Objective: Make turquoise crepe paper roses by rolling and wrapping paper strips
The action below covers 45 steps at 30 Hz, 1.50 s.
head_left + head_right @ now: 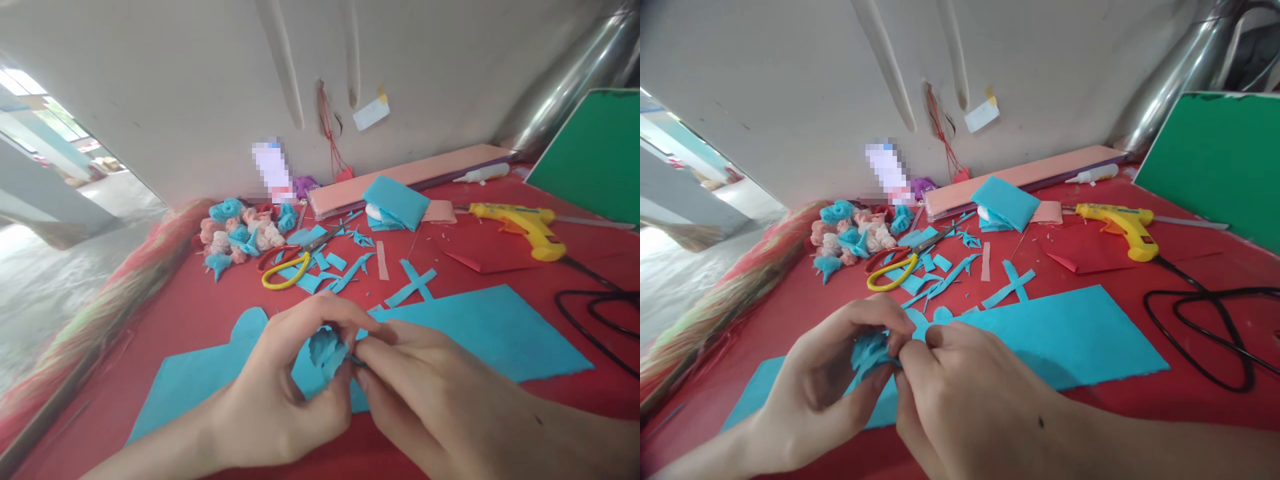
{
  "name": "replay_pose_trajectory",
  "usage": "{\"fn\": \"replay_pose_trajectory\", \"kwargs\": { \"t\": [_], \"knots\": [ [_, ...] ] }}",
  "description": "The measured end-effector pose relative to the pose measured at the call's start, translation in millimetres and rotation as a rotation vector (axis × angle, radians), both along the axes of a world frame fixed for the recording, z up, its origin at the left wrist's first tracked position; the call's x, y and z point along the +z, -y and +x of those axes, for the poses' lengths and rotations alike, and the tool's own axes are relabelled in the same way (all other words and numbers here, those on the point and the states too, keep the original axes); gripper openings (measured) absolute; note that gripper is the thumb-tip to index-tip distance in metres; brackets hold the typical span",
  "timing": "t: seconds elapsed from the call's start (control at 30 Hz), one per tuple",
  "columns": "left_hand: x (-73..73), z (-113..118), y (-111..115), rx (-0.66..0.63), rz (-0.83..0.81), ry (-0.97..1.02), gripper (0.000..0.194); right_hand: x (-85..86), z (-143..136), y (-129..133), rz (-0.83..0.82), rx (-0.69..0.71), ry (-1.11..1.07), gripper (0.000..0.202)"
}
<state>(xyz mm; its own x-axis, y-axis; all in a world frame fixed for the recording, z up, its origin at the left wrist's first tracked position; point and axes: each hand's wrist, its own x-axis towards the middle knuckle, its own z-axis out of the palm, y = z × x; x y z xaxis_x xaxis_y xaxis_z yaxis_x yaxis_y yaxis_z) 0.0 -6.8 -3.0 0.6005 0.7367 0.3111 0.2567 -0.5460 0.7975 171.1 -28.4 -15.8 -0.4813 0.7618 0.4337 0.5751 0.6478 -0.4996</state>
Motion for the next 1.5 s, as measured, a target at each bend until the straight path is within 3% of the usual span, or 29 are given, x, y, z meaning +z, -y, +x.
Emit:
{"fn": "replay_pose_trajectory", "kwargs": {
  "t": [0.2, 0.37, 0.57, 0.73, 0.87, 0.97, 1.13, 1.3, 1.5],
  "knots": [
    [0.1, 0.3, 1.7, 0.071, 0.077, -0.055, 0.047, -6.4, -2.3, -2.1, 0.160, -0.013, 0.026, 0.035],
    [4.9, -1.3, 1.4, 0.060, 0.135, -0.047, 0.038, -3.6, -0.5, -6.6, 0.110, 0.094, -0.063, 0.034],
    [3.5, -4.9, 3.8, 0.089, 0.024, 0.060, 0.057, 8.9, 2.7, -10.7, -0.458, 0.208, -0.244, 0.026],
    [-2.5, -4.5, 8.0, -0.034, -0.262, 0.251, 0.054, 12.2, 1.8, -10.9, -0.696, 0.289, -0.398, 0.032],
    [-3.8, -0.6, 8.2, -0.050, -0.488, 0.469, 0.049, 7.6, -1.6, -10.1, -0.985, 0.321, -0.666, 0.028],
    [-2.4, 2.7, 7.7, -0.068, -0.601, 0.578, 0.045, 3.4, -3.9, -11.0, -1.110, 0.348, -0.781, 0.024],
    [-1.8, 3.9, 8.5, -0.074, -0.622, 0.606, 0.041, -4.0, -5.1, -11.7, -1.126, 0.393, -0.829, 0.023],
    [-1.7, 1.8, 6.5, 0.024, -0.553, 0.545, 0.041, -3.1, -5.1, -11.0, -1.105, 0.426, -0.827, 0.023],
    [1.0, 3.8, 2.8, -0.088, -0.677, 0.666, 0.036, 0.6, -1.0, -8.5, -1.061, 0.390, -0.715, 0.025]
  ]
}}
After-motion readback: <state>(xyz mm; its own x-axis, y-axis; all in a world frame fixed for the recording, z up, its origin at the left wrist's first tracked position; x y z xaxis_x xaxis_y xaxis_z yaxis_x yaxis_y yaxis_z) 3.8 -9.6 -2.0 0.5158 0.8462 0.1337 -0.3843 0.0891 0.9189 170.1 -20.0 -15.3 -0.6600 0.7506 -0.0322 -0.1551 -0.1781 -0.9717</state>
